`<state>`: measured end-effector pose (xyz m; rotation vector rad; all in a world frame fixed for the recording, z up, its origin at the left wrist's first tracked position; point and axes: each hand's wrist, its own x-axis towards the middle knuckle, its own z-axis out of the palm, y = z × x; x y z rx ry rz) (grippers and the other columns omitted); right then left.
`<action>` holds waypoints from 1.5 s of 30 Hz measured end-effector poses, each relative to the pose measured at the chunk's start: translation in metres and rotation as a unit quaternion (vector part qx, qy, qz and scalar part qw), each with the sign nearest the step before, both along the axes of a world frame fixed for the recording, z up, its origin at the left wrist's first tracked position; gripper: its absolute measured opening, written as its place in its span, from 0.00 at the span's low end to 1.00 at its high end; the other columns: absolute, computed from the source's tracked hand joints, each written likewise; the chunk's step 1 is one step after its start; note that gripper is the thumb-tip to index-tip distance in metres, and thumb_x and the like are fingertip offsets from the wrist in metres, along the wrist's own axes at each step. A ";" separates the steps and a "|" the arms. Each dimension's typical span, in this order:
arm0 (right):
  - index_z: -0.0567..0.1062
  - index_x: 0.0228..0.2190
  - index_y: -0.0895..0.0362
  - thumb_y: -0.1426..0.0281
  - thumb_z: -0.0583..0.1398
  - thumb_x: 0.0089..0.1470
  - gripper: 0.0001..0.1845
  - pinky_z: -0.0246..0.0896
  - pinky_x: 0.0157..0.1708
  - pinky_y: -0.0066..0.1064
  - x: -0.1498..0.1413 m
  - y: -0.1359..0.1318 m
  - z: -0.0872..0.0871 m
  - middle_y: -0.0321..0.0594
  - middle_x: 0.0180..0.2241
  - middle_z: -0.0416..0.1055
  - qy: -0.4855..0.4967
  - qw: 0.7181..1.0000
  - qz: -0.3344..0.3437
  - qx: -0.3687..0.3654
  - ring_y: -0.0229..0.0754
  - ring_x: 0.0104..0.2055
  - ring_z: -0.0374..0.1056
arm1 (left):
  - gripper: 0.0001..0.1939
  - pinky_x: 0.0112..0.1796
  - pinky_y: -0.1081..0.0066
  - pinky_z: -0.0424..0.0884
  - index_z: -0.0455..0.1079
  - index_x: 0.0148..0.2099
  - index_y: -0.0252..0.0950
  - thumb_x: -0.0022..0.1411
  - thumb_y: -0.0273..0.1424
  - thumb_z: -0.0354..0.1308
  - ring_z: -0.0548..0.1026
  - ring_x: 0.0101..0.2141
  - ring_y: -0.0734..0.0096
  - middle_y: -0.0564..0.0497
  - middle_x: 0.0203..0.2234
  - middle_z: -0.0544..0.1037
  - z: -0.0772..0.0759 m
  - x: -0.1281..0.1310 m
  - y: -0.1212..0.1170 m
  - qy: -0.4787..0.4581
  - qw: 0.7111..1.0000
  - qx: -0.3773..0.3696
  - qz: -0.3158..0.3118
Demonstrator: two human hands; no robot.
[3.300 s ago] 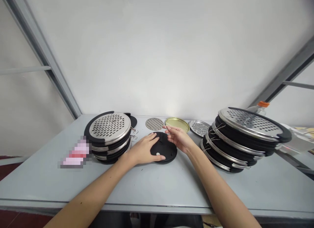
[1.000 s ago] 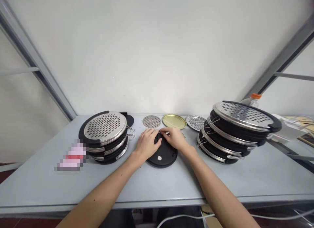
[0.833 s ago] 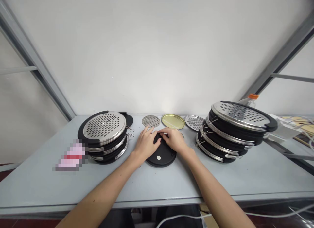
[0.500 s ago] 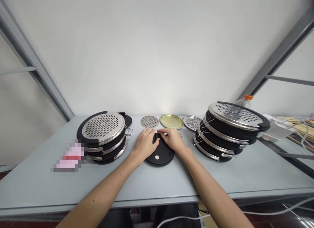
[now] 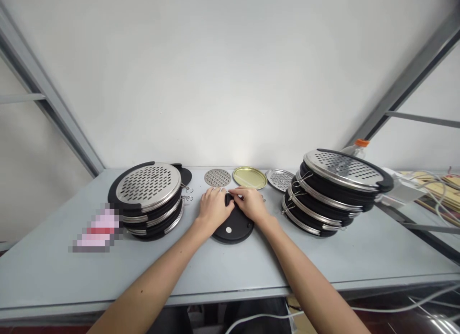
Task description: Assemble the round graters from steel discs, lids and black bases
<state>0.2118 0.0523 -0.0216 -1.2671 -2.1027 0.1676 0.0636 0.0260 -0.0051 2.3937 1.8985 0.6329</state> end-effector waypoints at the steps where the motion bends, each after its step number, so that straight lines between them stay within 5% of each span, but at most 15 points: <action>1: 0.80 0.40 0.50 0.74 0.58 0.54 0.14 0.64 0.37 0.29 0.000 0.000 0.000 0.37 0.37 0.78 0.001 1.000 -0.001 0.000 0.42 0.37 0.74 | 0.13 0.49 0.62 0.64 0.70 0.46 0.35 0.60 0.34 0.54 0.68 0.50 0.55 0.45 0.44 0.76 0.000 0.000 0.000 0.000 1.000 0.000 0.001; 27: 0.80 0.38 0.53 0.78 0.55 0.53 0.16 0.64 0.38 0.29 0.001 0.004 -0.004 0.39 0.37 0.78 0.010 1.000 0.016 -0.006 0.41 0.38 0.73 | 0.14 0.44 0.69 0.68 0.68 0.49 0.34 0.62 0.33 0.53 0.74 0.46 0.61 0.43 0.44 0.77 -0.004 -0.001 0.002 -0.011 0.999 -0.027 -0.022; 45: 0.80 0.36 0.54 0.79 0.54 0.54 0.16 0.61 0.38 0.27 -0.004 -0.001 -0.001 0.41 0.34 0.76 -0.023 0.999 0.023 -0.008 0.40 0.37 0.70 | 0.12 0.39 0.67 0.69 0.68 0.47 0.34 0.64 0.32 0.51 0.76 0.41 0.58 0.42 0.40 0.77 0.008 -0.002 -0.004 0.017 0.997 -0.059 -0.035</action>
